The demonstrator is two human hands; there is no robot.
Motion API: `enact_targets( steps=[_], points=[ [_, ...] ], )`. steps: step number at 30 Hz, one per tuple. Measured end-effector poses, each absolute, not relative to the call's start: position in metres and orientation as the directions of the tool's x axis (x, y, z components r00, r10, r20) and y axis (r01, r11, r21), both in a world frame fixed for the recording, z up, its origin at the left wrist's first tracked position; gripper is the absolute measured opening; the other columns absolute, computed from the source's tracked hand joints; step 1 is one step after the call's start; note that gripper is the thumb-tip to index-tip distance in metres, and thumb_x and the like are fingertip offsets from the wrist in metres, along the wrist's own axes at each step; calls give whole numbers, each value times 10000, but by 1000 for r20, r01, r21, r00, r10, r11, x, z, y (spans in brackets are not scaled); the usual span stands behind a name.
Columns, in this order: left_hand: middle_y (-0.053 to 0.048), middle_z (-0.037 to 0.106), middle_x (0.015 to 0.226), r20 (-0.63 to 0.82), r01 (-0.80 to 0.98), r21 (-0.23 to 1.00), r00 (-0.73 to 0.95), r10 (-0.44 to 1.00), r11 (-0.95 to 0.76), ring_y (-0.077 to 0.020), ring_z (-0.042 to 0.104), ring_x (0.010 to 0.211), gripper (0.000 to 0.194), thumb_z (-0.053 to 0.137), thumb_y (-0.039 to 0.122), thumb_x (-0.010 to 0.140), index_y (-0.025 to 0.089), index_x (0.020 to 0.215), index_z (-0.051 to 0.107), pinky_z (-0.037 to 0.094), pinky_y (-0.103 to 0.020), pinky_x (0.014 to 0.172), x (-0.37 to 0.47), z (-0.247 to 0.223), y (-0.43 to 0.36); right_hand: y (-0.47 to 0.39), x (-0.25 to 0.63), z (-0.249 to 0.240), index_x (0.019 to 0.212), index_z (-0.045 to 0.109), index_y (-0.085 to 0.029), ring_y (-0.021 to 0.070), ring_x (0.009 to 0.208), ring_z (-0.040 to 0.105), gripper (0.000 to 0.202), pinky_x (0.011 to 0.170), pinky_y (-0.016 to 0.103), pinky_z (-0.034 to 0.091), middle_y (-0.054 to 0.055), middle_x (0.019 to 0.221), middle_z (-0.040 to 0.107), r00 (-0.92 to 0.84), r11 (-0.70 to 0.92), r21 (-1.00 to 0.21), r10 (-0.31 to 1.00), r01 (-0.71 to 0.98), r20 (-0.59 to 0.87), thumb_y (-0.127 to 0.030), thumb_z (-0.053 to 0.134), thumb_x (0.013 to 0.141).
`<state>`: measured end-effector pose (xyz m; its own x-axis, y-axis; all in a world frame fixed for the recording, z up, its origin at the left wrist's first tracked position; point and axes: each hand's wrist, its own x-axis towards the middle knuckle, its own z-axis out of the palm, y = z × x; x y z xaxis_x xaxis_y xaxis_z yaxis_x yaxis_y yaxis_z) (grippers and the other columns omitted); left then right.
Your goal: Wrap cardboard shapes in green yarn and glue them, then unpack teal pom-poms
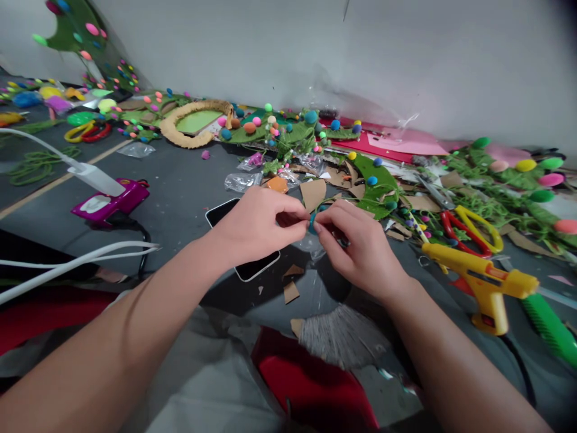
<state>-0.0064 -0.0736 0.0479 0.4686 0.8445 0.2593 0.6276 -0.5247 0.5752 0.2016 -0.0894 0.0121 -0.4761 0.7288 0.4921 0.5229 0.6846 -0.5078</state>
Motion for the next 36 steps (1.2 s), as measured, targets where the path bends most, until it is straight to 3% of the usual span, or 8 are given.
enact_targets(
  steps=[6,14,27,32,36],
  points=[
    [29,784,765,285,627,618,383,878,-474,-129,695,690,108,680,230,817,217,789,783,498,-226,646,-9,55,-75,-86,204,15,902,594,-210,159,732,523,78,668,310,416,22,807,574,-361,646,-565,760,513,541,-181,579,972],
    [24,768,743,314,602,600,428,847,-527,-128,689,684,126,649,199,828,196,777,765,497,-236,656,-3,46,-77,-88,202,14,917,599,-195,152,750,518,81,661,305,398,25,830,554,-424,669,-548,743,502,519,-147,561,969],
    [18,794,809,356,598,612,375,856,-517,-133,710,729,109,670,194,813,198,813,779,516,-229,678,-3,46,-76,-88,203,16,910,611,-201,159,749,531,69,676,307,403,23,813,567,-379,668,-523,738,529,559,-162,589,961],
    [27,777,767,320,592,609,426,846,-528,-113,688,702,115,669,190,828,190,803,781,495,-213,659,-4,50,-74,-86,204,15,906,631,-184,147,744,534,70,666,296,406,22,820,580,-398,659,-536,749,528,529,-159,592,958],
    [18,786,807,271,542,681,439,857,-493,-103,689,722,108,689,227,861,194,864,792,501,-189,657,-15,50,-62,-83,208,14,887,666,-183,127,709,535,87,655,283,414,3,788,607,-311,611,-563,782,557,540,-206,630,962]
  ],
)
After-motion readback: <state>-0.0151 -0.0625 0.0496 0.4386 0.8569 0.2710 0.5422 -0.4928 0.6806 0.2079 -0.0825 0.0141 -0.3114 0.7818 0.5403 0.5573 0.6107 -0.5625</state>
